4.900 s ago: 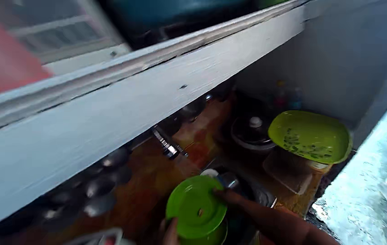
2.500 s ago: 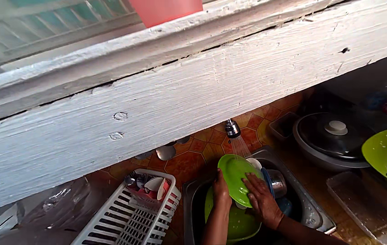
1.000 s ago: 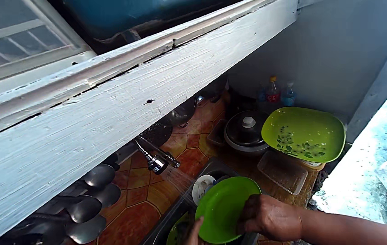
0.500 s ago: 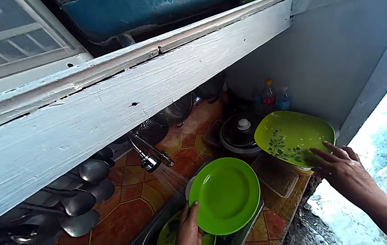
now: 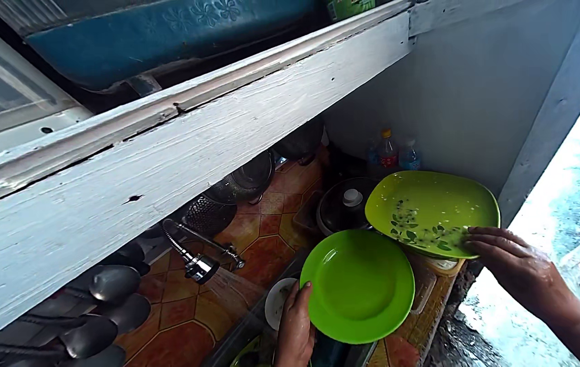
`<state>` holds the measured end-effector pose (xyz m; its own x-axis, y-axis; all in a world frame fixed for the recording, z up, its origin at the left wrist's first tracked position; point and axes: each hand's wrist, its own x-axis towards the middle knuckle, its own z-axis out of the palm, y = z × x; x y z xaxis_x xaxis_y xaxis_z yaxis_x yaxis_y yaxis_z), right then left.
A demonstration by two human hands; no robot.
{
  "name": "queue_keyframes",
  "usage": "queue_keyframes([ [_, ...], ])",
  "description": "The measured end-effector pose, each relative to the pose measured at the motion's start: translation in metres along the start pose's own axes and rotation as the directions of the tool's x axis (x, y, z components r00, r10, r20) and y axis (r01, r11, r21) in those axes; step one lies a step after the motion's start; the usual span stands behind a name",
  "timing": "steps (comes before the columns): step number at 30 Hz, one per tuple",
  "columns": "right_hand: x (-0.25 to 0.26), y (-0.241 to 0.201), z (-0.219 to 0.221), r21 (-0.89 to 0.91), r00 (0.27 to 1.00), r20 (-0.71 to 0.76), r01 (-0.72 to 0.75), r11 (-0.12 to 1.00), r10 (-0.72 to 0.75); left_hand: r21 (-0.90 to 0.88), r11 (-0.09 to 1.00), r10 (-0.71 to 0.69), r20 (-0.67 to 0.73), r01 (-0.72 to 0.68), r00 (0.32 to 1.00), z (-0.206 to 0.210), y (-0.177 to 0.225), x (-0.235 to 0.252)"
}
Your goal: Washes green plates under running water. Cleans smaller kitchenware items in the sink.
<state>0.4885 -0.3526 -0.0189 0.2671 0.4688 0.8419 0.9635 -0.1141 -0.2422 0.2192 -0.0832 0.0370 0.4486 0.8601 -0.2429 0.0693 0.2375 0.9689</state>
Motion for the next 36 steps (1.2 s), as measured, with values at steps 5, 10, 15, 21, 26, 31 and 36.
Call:
queue_keyframes([
  [5,-0.023,0.008,0.009,-0.022,1.0,0.004,0.019,1.0,-0.019,0.02,0.99,0.141,-0.102,-0.14,0.985,-0.012,0.011,0.014],
  [10,-0.018,0.001,0.002,0.004,0.997,-0.057,-0.049,0.999,0.049,0.019,0.985,0.171,-0.134,-0.17,0.976,-0.003,0.029,0.014],
  [15,0.01,-0.003,-0.017,0.041,0.995,-0.096,0.003,0.999,0.001,0.069,0.987,0.14,0.035,-0.142,0.99,0.043,0.028,0.015],
  [21,0.015,0.004,-0.022,0.023,0.995,-0.09,0.046,0.999,-0.044,-0.009,1.0,0.023,0.104,-0.022,0.994,0.084,0.027,0.022],
  [26,0.007,0.006,-0.016,0.041,0.997,-0.057,0.051,0.998,-0.048,0.04,0.999,0.0,0.186,-0.007,0.982,0.11,0.012,0.034],
  [31,0.004,0.002,-0.009,0.039,0.998,-0.033,0.057,0.998,-0.055,0.223,0.962,0.098,0.258,-0.158,0.961,0.15,-0.006,0.038],
  [36,-0.009,0.0,0.0,-0.002,0.997,0.076,0.017,1.0,-0.017,0.16,0.985,0.007,0.326,-0.063,0.945,0.168,-0.03,0.051],
])
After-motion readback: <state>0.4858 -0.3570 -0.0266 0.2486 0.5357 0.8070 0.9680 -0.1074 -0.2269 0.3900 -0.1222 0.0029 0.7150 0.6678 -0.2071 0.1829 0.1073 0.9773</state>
